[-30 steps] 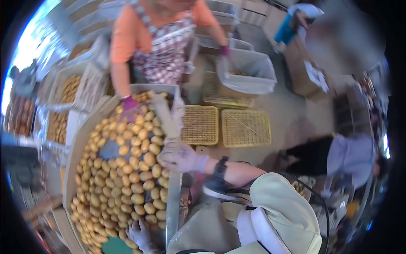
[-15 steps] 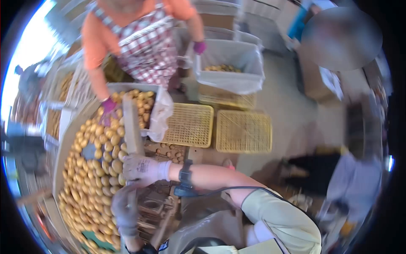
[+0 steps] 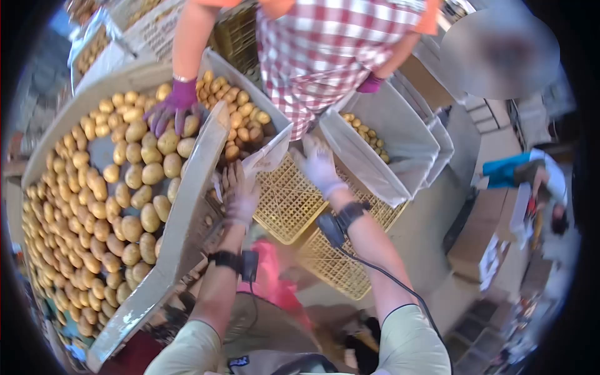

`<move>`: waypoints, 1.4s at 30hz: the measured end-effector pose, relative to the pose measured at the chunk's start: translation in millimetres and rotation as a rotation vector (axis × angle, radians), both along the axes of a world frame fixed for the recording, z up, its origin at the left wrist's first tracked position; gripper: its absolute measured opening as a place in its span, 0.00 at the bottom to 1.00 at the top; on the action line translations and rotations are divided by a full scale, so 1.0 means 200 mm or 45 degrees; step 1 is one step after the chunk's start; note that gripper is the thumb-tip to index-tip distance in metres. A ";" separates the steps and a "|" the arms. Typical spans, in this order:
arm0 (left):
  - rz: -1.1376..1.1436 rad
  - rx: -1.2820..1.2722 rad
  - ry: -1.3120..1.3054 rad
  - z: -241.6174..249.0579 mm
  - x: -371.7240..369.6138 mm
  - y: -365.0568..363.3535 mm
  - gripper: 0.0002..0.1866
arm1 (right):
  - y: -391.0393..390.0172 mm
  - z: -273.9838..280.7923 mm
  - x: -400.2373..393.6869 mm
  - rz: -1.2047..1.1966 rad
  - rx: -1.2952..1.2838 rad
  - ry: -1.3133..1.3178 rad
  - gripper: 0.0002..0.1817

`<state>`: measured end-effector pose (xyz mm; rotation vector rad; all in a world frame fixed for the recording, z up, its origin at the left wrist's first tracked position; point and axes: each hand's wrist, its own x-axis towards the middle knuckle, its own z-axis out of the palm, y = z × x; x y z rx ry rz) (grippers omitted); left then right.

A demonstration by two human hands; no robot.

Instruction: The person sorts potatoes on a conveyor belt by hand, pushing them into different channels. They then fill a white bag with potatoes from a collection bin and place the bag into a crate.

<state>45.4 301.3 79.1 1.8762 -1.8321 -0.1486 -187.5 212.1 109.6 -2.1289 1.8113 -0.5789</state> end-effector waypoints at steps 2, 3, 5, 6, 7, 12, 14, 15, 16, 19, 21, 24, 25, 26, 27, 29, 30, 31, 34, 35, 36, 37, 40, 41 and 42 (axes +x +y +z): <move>0.113 0.467 -0.008 0.04 -0.03 -0.15 0.35 | -0.29 -0.03 0.05 0.037 0.141 0.106 0.32; 0.164 0.486 0.002 0.02 -0.01 -0.21 0.35 | -0.43 -0.03 0.12 0.006 0.238 0.174 0.33; 0.181 0.796 0.236 -0.04 0.06 -0.31 0.22 | -0.62 0.08 0.27 0.018 0.436 0.194 0.33; 0.189 0.775 0.209 -0.08 0.06 -0.33 0.16 | -0.75 -0.03 0.28 0.066 0.457 0.368 0.30; 0.231 0.785 0.193 -0.12 0.07 -0.33 0.16 | -0.78 -0.03 0.30 0.073 0.420 0.394 0.26; -0.095 0.904 -0.069 -0.12 0.05 -0.26 0.17 | -0.77 -0.11 0.35 0.219 0.419 0.578 0.20; -0.170 0.787 -0.143 -0.18 0.03 -0.15 0.17 | -0.67 -0.22 0.25 0.305 0.320 0.624 0.19; -0.155 0.782 -0.144 -0.21 0.04 -0.07 0.17 | -0.59 -0.28 0.20 0.371 0.230 0.672 0.18; -0.228 0.777 -0.211 -0.23 0.05 0.01 0.14 | -0.50 -0.30 0.14 0.399 0.356 0.687 0.17; -0.307 0.676 -0.315 -0.32 0.06 0.28 0.12 | -0.13 -0.49 -0.13 0.442 0.307 0.479 0.17; -0.529 1.044 -0.429 -0.37 0.01 0.44 0.14 | 0.17 -0.48 -0.32 0.424 0.265 0.444 0.19; -0.617 0.961 -0.355 -0.28 -0.33 0.80 0.12 | 0.48 -0.24 -0.58 0.431 0.766 0.533 0.25; -0.646 0.979 -0.232 -0.21 -0.45 0.90 0.11 | 0.60 -0.17 -0.67 0.416 0.807 0.585 0.26; -0.783 1.038 -0.214 -0.23 -0.58 1.02 0.12 | 0.73 -0.12 -0.76 0.401 0.854 0.636 0.27; -0.922 1.099 -0.200 -0.24 -0.70 1.15 0.13 | 0.88 -0.12 -0.89 0.433 0.898 0.628 0.26; -1.008 1.012 0.076 -0.18 -0.95 1.43 0.14 | 1.22 -0.14 -1.21 0.436 0.946 0.614 0.26; -1.070 1.145 0.083 -0.13 -1.09 1.55 0.15 | 1.40 -0.18 -1.35 0.407 0.953 0.608 0.25; -1.133 1.286 0.092 -0.07 -1.21 1.66 0.16 | 1.58 -0.18 -1.47 0.390 0.981 0.605 0.25; -1.260 1.430 0.288 0.07 -1.50 1.88 0.17 | 1.97 -0.16 -1.76 0.259 1.168 0.712 0.25; -1.276 1.437 0.288 0.10 -1.56 1.92 0.17 | 2.08 -0.16 -1.85 0.154 1.265 0.733 0.25; -1.310 1.558 0.369 0.13 -1.58 1.88 0.17 | 2.17 -0.17 -1.93 0.051 1.353 0.748 0.25; -1.334 1.677 0.446 0.16 -1.59 1.84 0.18 | 2.27 -0.17 -2.01 0.046 1.351 0.737 0.25; -1.302 1.107 0.424 0.24 -1.27 1.80 0.15 | 2.48 -0.16 -2.17 -0.129 1.310 0.707 0.26; -1.143 1.018 0.557 0.23 -1.11 1.82 0.16 | 2.50 -0.13 -2.18 -0.185 1.346 0.709 0.26; -0.976 0.899 0.357 0.31 -0.96 1.84 0.15 | 2.57 -0.19 -2.25 -0.179 1.320 0.730 0.25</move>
